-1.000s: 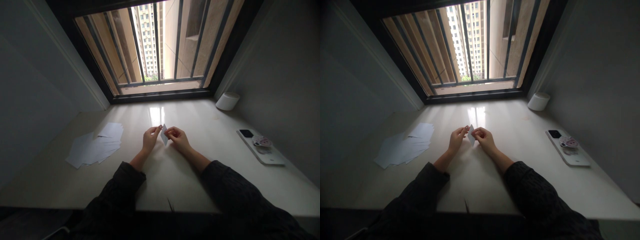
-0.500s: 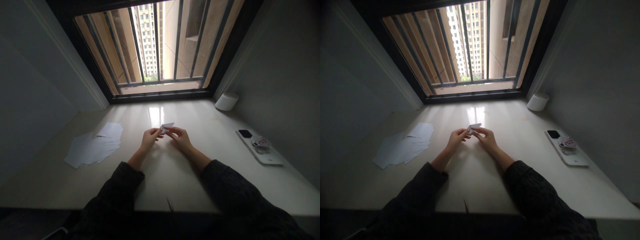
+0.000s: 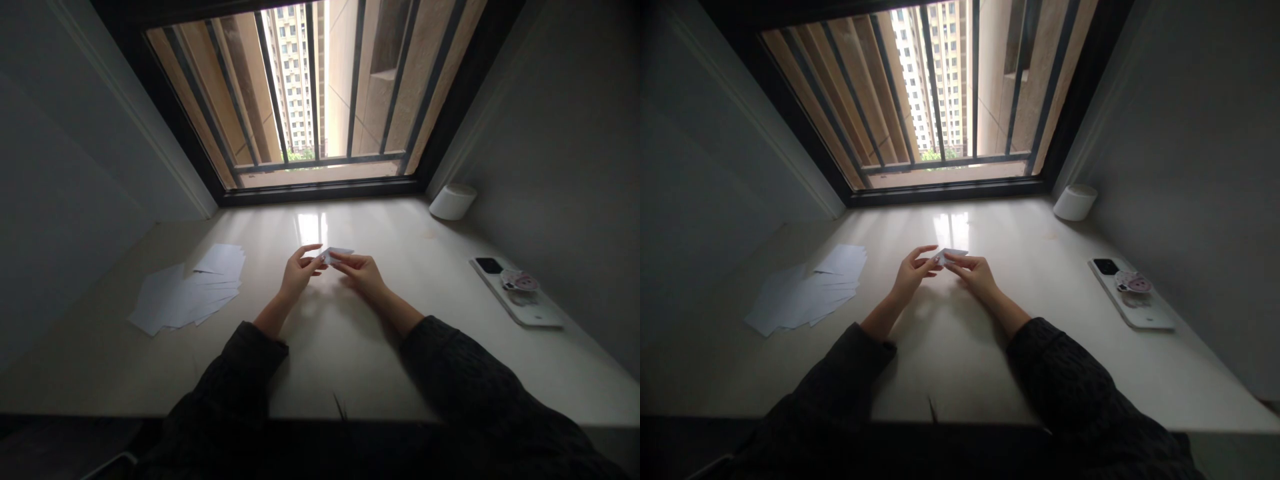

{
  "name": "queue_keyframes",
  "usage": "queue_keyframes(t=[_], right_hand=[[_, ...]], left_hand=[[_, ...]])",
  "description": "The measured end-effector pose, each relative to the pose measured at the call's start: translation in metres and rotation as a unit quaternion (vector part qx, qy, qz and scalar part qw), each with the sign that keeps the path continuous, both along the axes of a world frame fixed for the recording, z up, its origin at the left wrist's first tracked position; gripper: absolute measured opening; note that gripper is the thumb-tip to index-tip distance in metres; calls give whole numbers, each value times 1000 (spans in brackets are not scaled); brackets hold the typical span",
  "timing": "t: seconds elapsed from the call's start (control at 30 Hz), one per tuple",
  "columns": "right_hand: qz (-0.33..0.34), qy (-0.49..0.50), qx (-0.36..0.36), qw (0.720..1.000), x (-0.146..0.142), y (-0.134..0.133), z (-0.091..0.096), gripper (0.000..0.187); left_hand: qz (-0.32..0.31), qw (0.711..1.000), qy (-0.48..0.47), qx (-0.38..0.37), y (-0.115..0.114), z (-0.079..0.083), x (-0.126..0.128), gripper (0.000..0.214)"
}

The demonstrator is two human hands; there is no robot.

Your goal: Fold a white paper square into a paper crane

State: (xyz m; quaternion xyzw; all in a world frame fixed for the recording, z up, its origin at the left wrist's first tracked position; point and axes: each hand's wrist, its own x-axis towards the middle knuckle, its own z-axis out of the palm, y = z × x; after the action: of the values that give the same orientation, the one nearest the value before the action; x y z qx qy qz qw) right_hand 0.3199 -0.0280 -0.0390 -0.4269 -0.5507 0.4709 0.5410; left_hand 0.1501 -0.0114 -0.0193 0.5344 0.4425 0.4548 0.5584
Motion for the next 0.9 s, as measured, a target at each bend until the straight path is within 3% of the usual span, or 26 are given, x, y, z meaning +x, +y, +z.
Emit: queue_keyframes(t=[0.23,0.4,0.6,0.9], right_hand=[[-36,-26,7,999,1,0,1,33],[-72,-55,52,995,3,3,-3,20],[-114,-45,67,990,1,2,-2,21],[-110,-3,52,993,-5,-2,4,19]], left_hand=[[-33,999,7,-13,2,4,-3,38],[-59,998,8,-22,5,3,-6,36],[-73,997,28,11,-1,4,1,37],[28,992,51,110,-7,0,7,29]])
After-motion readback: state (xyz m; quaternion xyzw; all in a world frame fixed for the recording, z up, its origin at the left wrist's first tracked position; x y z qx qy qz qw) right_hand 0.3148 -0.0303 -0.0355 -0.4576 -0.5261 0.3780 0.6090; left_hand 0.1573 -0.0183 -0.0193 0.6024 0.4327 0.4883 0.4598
